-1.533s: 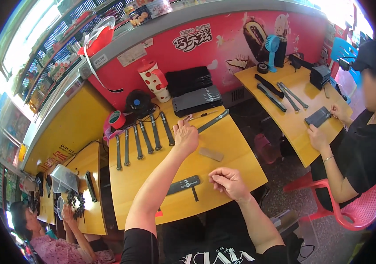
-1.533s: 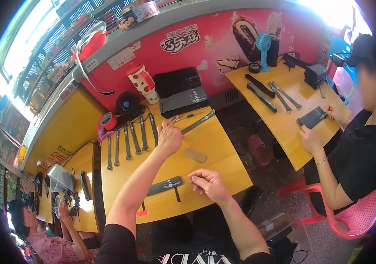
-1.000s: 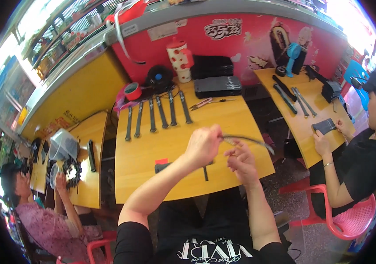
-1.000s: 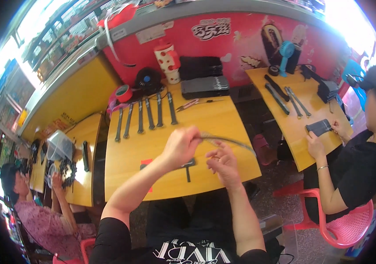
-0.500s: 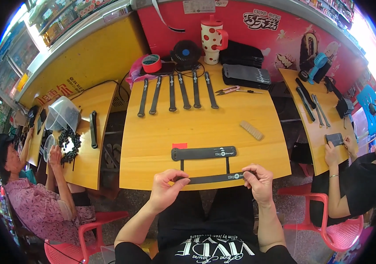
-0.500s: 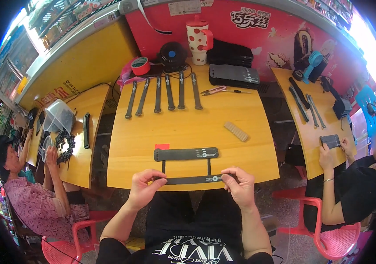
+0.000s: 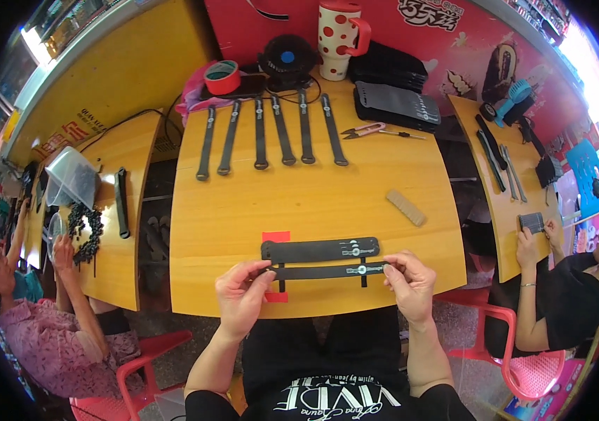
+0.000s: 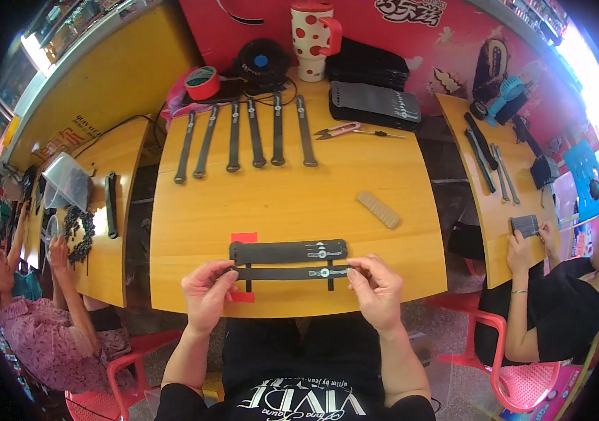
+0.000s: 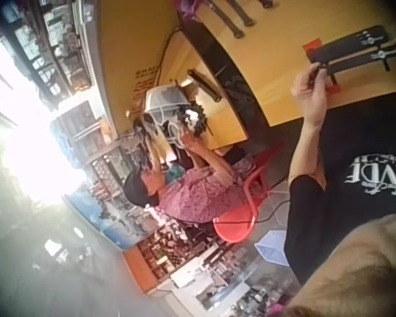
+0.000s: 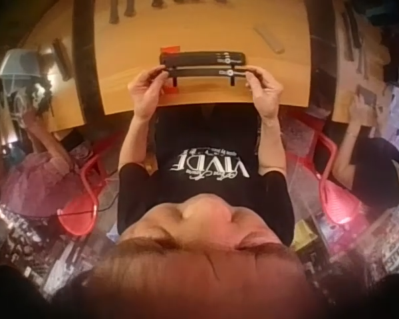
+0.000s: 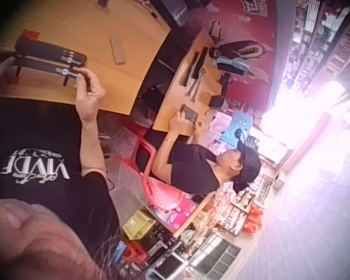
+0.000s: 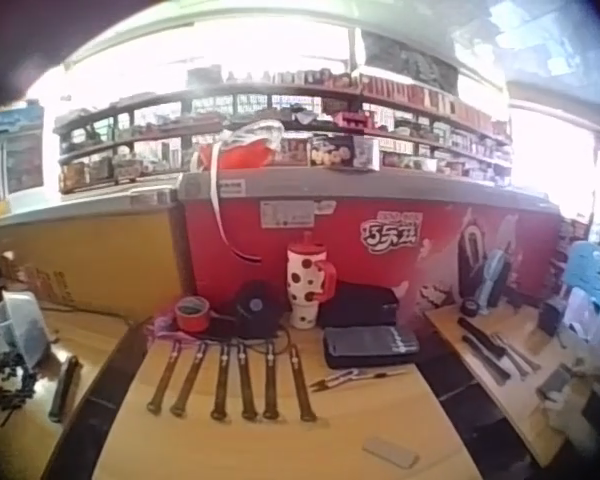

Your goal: Assembling plastic components onto black textile straps at a workbench.

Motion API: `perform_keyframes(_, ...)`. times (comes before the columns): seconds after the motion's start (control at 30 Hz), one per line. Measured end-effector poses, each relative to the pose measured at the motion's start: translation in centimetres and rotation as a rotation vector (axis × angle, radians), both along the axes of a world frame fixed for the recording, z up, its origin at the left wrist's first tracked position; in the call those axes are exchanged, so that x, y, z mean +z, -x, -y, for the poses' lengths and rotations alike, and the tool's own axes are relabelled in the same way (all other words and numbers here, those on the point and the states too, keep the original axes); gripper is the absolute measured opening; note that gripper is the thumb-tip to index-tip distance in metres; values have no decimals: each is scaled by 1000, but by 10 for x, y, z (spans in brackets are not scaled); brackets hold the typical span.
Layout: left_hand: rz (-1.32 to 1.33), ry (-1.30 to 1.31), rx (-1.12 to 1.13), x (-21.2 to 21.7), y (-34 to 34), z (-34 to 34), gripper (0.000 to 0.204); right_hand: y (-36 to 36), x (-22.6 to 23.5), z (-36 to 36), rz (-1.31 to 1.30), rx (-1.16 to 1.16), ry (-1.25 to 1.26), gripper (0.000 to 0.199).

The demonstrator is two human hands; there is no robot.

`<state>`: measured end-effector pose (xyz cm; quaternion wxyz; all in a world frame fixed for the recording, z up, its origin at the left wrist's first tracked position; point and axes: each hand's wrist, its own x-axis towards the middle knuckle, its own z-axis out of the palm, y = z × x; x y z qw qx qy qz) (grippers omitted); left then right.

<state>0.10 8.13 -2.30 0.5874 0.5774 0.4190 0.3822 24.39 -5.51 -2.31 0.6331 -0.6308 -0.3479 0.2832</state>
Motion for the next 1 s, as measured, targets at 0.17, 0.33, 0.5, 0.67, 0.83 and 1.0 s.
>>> perform_keyframes(0.17, 13, -8, -4, -4, -1, -9, 17, -4, -2, -12, 179, 7, 2, 15)
perform_keyframes(0.33, -13, 11, 65, -9, -2, -9, 16, -5, -15, -16, 310, -29, 37, 15)
perform_keyframes(0.5, -31, 3, 89, -10, -5, -9, 14, -3, -18, -19, 224, -100, 94, 19)
perform_keyframes(0.67, -82, -34, 80, -15, -5, -12, 13, -3, -20, -19, 299, -134, 125, 20)
perform_keyframes(0.83, -115, -51, 104, -12, -3, -11, 14, -1, -22, -21, 280, -131, 124, 23)
perform_keyframes(1.0, -172, -44, 134, -9, -4, -10, 12, 0, -24, -19, 254, -148, 145, 24)
